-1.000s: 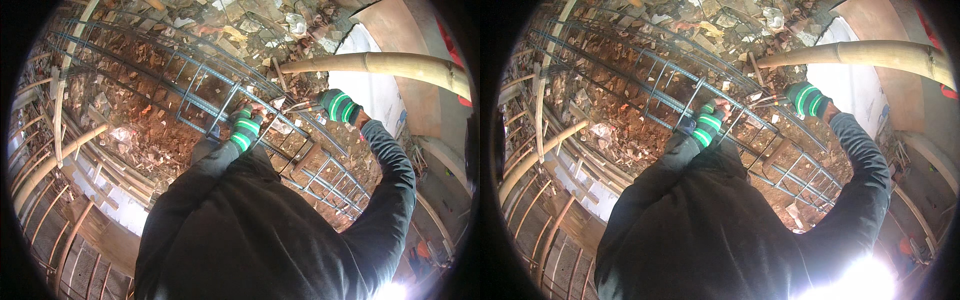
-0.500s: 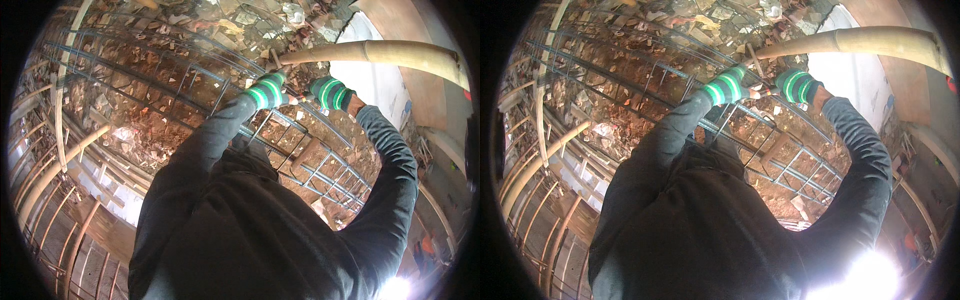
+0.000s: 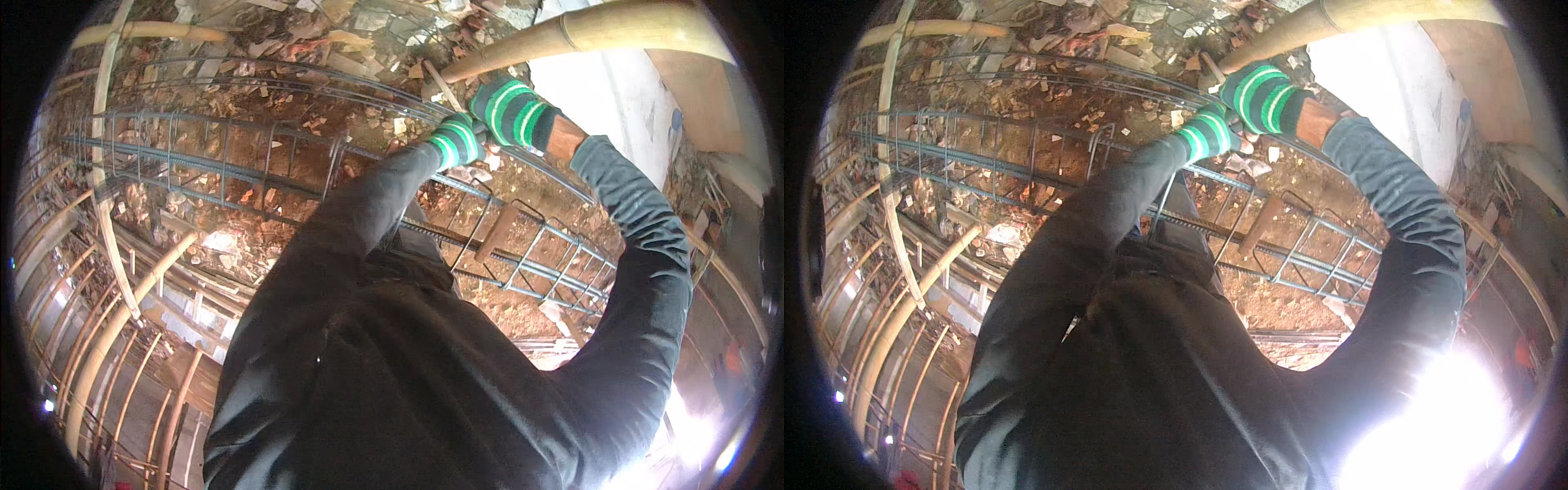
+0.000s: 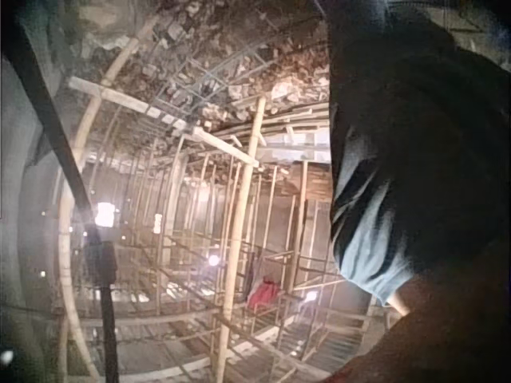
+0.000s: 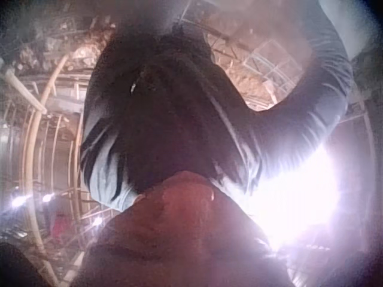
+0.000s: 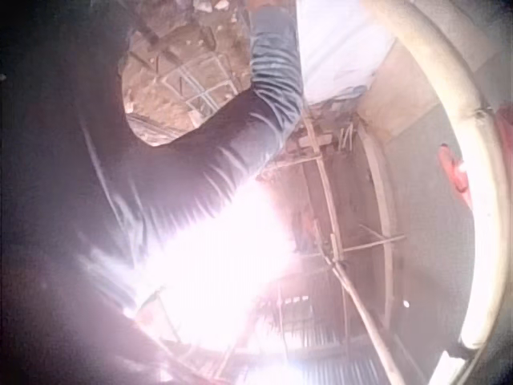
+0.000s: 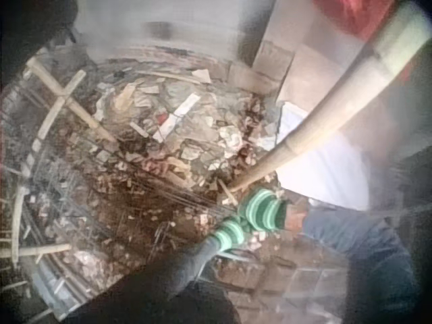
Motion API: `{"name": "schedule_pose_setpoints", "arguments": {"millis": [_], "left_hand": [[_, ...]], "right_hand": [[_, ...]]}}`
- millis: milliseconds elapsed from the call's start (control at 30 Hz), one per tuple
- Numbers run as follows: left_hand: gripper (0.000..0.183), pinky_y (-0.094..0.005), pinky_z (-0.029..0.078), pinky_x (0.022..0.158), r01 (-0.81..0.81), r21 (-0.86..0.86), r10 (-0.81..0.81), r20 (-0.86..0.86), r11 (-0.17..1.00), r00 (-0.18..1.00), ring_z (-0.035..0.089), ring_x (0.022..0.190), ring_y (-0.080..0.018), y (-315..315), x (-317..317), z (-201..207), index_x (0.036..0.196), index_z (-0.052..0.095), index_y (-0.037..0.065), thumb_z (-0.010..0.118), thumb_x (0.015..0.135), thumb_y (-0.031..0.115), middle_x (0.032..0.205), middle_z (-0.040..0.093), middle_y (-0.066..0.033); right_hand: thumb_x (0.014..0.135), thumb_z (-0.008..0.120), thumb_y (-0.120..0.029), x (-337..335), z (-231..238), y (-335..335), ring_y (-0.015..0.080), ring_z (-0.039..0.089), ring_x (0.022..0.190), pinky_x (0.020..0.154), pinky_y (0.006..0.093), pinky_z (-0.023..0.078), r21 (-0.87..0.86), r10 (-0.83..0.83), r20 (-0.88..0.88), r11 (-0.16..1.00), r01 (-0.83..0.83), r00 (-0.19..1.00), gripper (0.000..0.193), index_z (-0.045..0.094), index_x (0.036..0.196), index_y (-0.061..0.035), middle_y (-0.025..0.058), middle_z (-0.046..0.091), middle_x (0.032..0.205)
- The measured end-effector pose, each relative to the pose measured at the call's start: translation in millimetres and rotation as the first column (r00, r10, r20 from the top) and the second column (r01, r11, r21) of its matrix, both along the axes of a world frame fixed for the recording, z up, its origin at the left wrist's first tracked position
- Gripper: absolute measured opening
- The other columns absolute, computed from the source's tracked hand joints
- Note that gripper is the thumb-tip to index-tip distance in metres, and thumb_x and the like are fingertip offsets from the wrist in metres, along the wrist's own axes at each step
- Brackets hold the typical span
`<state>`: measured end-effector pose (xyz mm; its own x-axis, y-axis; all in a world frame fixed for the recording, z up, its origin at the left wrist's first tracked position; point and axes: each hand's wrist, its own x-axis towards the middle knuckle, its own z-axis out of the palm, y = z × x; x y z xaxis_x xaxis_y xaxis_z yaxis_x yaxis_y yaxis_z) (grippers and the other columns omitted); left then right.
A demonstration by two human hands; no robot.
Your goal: The person assembles a rebar cage by hand, bending and tying wire ties to secure the intersections of the steel bars. The person moves along the cage, repeatedly bending and twisting ties to fasten the structure.
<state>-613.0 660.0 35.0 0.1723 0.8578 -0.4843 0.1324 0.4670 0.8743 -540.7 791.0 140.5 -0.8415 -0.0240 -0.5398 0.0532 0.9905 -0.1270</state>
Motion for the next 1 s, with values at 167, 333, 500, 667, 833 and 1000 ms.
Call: {"name": "schedule_pose_setpoints", "arguments": {"millis": [167, 333, 500, 667, 833, 1000], "left_hand": [[0.033, -0.0318, 0.044, 0.043, 0.113, -0.208, -0.023, 0.394, 0.972, 0.919, 0.051, 0.045, -0.0138, 4.3, -27.8, 3.2, 0.084, 0.059, 0.006, 0.09, 0.076, 0.014, 0.06, 0.053, -0.0002], [0.029, -0.0348, 0.052, 0.05, 0.2, -0.281, -0.009, 0.558, 0.939, 0.83, 0.052, 0.047, -0.0128, 9.1, -37.9, -2.4, 0.083, 0.06, 0.006, 0.086, 0.083, 0.019, 0.06, 0.051, 0.0008], [0.032, -0.0347, 0.052, 0.056, 0.119, -0.259, 0.009, 0.446, 0.958, 0.895, 0.061, 0.058, -0.0189, 9.3, -34.0, -13.1, 0.094, 0.065, 0.005, 0.088, 0.08, 0.023, 0.074, 0.063, -0.0053], [0.075, -0.0414, 0.051, 0.087, 0.147, -0.087, -0.159, -0.143, 0.985, 0.977, 0.065, 0.097, -0.0288, 9.3, -34.8, 16.2, 0.121, 0.065, 0.002, 0.093, 0.064, 0.041, 0.106, 0.07, -0.0158], [0.073, -0.0459, 0.053, 0.091, 0.088, -0.118, -0.124, -0.349, 0.989, 0.929, 0.068, 0.104, -0.0364, 0.9, -12.3, 47.8, 0.115, 0.066, 0.001, 0.092, 0.063, 0.045, 0.112, 0.07, -0.022], [0.069, -0.0455, 0.053, 0.087, -0.056, -0.079, 0.011, -0.482, 0.995, 0.876, 0.068, 0.099, -0.0365, -4.6, 12.8, 34.3, 0.111, 0.067, 0.002, 0.091, 0.064, 0.047, 0.104, 0.071, -0.0194]], "right_hand": [[0.08, 0.069, -0.026, 23.5, -5.5, -0.6, 0.0281, 0.064, 0.106, 0.094, 0.0458, 0.048, 0.162, 0.233, -0.62, 0.972, -0.169, 0.749, 0.035, 0.068, 0.111, -0.0119, 0.0071, 0.065, 0.106], [0.082, 0.066, -0.025, 21.6, -33.6, 15.2, 0.0273, 0.065, 0.092, 0.079, 0.0425, 0.052, 0.128, 0.233, -0.572, 0.972, -0.195, 0.787, 0.03, 0.068, 0.108, -0.0124, 0.0055, 0.065, 0.095], [0.082, 0.066, -0.025, 19.8, -45.9, 11.1, 0.0287, 0.066, 0.074, 0.066, 0.0418, 0.053, 0.196, 0.178, -0.319, 0.973, -0.119, 0.931, 0.021, 0.073, 0.094, -0.0092, 0.0082, 0.066, 0.077], [0.078, 0.072, -0.022, 20.7, -43.2, 11.5, 0.0344, 0.07, 0.069, 0.058, 0.0456, 0.055, 0.075, 0.044, -0.044, 0.996, -0.041, 0.998, 0.018, 0.074, 0.082, -0.0045, 0.0156, 0.068, 0.07], [0.082, 0.07, -0.019, 19.0, -47.0, 27.3, 0.0342, 0.068, 0.071, 0.064, 0.0457, 0.054, -0.219, -0.04, -0.161, 0.976, 0.004, 0.986, 0.013, 0.072, 0.084, -0.0066, 0.0147, 0.067, 0.076], [0.082, 0.069, -0.02, 6.3, -40.5, 41.3, 0.0338, 0.067, 0.07, 0.064, 0.0459, 0.054, -0.45, -0.14, 0.35, 0.842, 0.297, 0.926, 0.013, 0.073, 0.086, -0.0073, 0.0144, 0.067, 0.076]]}}
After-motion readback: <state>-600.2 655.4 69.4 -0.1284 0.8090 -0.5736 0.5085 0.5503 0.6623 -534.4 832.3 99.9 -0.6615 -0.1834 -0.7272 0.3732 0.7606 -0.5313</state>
